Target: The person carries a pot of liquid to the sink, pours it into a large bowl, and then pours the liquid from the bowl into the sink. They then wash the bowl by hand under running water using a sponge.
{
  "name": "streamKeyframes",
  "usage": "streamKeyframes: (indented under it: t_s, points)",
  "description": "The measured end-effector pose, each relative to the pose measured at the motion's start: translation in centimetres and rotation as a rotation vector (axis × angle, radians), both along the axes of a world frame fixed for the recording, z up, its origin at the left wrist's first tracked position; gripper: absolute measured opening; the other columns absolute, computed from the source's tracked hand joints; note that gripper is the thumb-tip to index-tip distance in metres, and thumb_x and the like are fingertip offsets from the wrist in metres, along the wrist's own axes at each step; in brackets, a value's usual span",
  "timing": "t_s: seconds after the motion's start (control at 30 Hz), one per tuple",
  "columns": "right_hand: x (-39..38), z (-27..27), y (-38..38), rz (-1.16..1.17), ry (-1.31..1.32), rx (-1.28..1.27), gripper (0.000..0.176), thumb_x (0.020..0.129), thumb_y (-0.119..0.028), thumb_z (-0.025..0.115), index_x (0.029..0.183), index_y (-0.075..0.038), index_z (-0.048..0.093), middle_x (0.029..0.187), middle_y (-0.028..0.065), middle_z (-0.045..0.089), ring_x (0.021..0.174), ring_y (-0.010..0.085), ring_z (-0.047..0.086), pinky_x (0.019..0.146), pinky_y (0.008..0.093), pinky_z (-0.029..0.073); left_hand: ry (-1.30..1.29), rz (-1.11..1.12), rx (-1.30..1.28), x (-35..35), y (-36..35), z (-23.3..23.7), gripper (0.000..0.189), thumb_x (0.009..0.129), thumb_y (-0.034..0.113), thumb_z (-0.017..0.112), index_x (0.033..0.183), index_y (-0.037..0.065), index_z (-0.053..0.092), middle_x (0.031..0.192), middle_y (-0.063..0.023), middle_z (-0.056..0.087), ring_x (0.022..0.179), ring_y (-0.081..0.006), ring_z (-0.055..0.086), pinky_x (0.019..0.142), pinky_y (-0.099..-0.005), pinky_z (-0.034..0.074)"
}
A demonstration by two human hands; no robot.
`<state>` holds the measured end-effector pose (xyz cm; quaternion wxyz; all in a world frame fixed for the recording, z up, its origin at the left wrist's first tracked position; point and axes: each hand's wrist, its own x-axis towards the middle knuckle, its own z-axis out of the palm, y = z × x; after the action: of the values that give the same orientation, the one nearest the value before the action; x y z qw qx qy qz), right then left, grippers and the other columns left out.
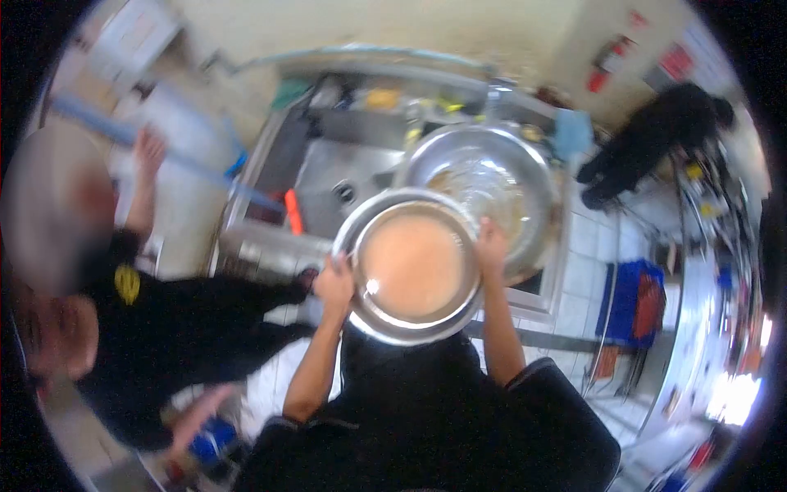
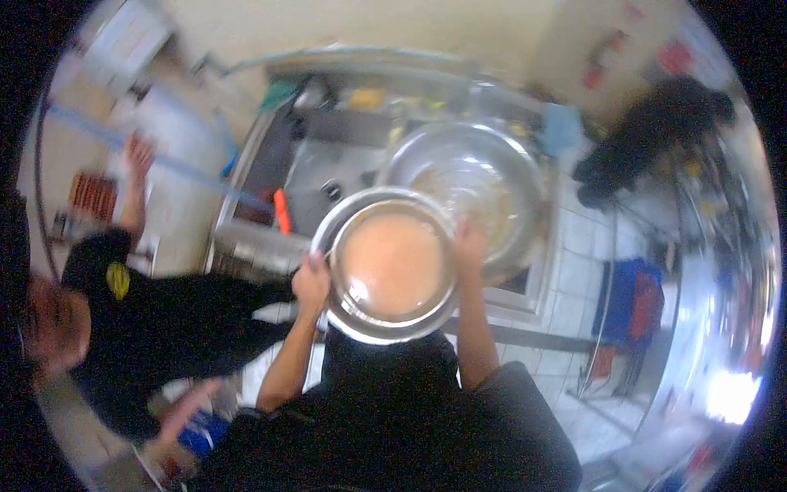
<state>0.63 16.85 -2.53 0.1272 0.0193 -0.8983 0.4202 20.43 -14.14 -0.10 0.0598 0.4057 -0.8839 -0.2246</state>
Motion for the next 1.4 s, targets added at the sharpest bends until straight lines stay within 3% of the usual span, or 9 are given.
streamKeyframes:
  t_s: [0.07,0.27,0.4,0.93,1.03,1.2,1.3,1.37,1.4]
  points:
    - [-1.1,-2.6,0.7,-0.003,-0.036,0.108,0.049,0.103,-0.038,0.046,0.096,0.004,0.07,0.094,0.0271,0.068,0.091,0.045,0.064,0.084,0.0504,0.049,-0.004,-0.019,0.002,-0.1,0.5,1.0,0.069,0.101,0.055,0.038,0.137,-0.001,0.053,0.08,-0.0267,0.07,0.083,-0.0462,0.068,0.091,-0.0551,0.044]
    - [-0.8,1.5,0.1,0.003,-0.099,0.091,0.051,0.1,-0.045,0.047,0.096,0.001,0.07,0.097,0.0271,0.067,0.095,0.0458,0.064,0.088,0.0544,0.049,-0.037,-0.19,-0.158,-0.2,2.8,5.5,0.075,0.096,0.054,0.049,0.145,-0.001,0.04,0.134,-0.0331,0.049,0.126,-0.0459,0.047,0.101,-0.057,0.033]
    - [-0.9,2.0,-0.4,0.081,-0.257,0.135,0.055,0.101,-0.047,0.044,0.103,0.0,0.072,0.099,0.0297,0.066,0.098,0.0463,0.063,0.092,0.0527,0.048,0.269,-0.389,0.013,0.1,1.2,1.7,0.072,0.096,0.034,0.057,0.146,-0.011,0.031,0.144,-0.0361,0.04,0.133,-0.0497,0.041,0.113,-0.0512,0.033]
    - [2.1,5.5,0.0,0.042,-0.359,-0.033,0.061,0.097,-0.065,0.04,0.117,-0.018,0.074,0.118,0.0318,0.058,0.116,0.0463,0.056,0.104,0.0518,0.042,0.182,-0.435,-0.147,-0.4,-0.6,-0.2,0.072,0.1,0.043,0.05,0.15,-0.004,0.029,0.139,-0.0353,0.047,0.123,-0.0524,0.05,0.1,-0.0564,0.041]
    - [2.0,4.9,-0.4,-0.01,-0.309,0.0,0.063,0.1,-0.06,0.04,0.109,-0.009,0.075,0.112,0.029,0.061,0.109,0.0429,0.059,0.099,0.0504,0.045,0.068,-0.379,-0.175,-0.4,-0.2,0.3,0.071,0.1,0.042,0.051,0.15,-0.003,0.029,0.14,-0.035,0.047,0.124,-0.052,0.049,0.101,-0.0558,0.04]
    - [-0.4,-1.2,-0.5,0.151,-0.229,0.058,0.044,0.098,-0.049,0.048,0.118,-0.019,0.073,0.109,0.0263,0.063,0.11,0.0413,0.059,0.098,0.0482,0.046,0.261,-0.434,-0.12,-0.6,0.3,0.6,0.062,0.098,0.033,0.055,0.141,-0.01,0.041,0.133,-0.0341,0.053,0.122,-0.0488,0.052,0.103,-0.0531,0.041]
    - [-0.5,0.7,-0.5,0.173,-0.291,0.259,0.034,0.092,-0.033,0.055,0.12,-0.024,0.072,0.107,0.0184,0.069,0.104,0.035,0.064,0.093,0.0469,0.05,0.243,-0.406,-0.114,-0.5,0.9,2.3,0.061,0.094,0.024,0.06,0.141,-0.011,0.042,0.138,-0.0333,0.051,0.128,-0.0458,0.05,0.11,-0.0495,0.038]
    - [-0.9,-2.3,0.1,0.242,0.052,0.193,0.04,0.083,-0.026,0.062,0.121,-0.02,0.071,0.109,0.0148,0.071,0.1,0.0311,0.067,0.09,0.0438,0.053,0.171,-0.352,-0.19,-0.7,-0.2,0.0,0.063,0.095,0.031,0.059,0.139,-0.011,0.044,0.135,-0.0331,0.054,0.124,-0.0466,0.053,0.107,-0.0494,0.04]
    - [-0.4,1.6,-0.1,0.224,-0.243,0.169,0.039,0.083,-0.026,0.062,0.119,-0.016,0.072,0.113,0.0145,0.071,0.103,0.0325,0.066,0.094,0.0436,0.052,0.231,-0.365,-0.23,-1.1,0.1,0.7,0.062,0.095,0.034,0.058,0.137,-0.01,0.046,0.128,-0.0321,0.058,0.118,-0.0465,0.057,0.104,-0.05,0.043]
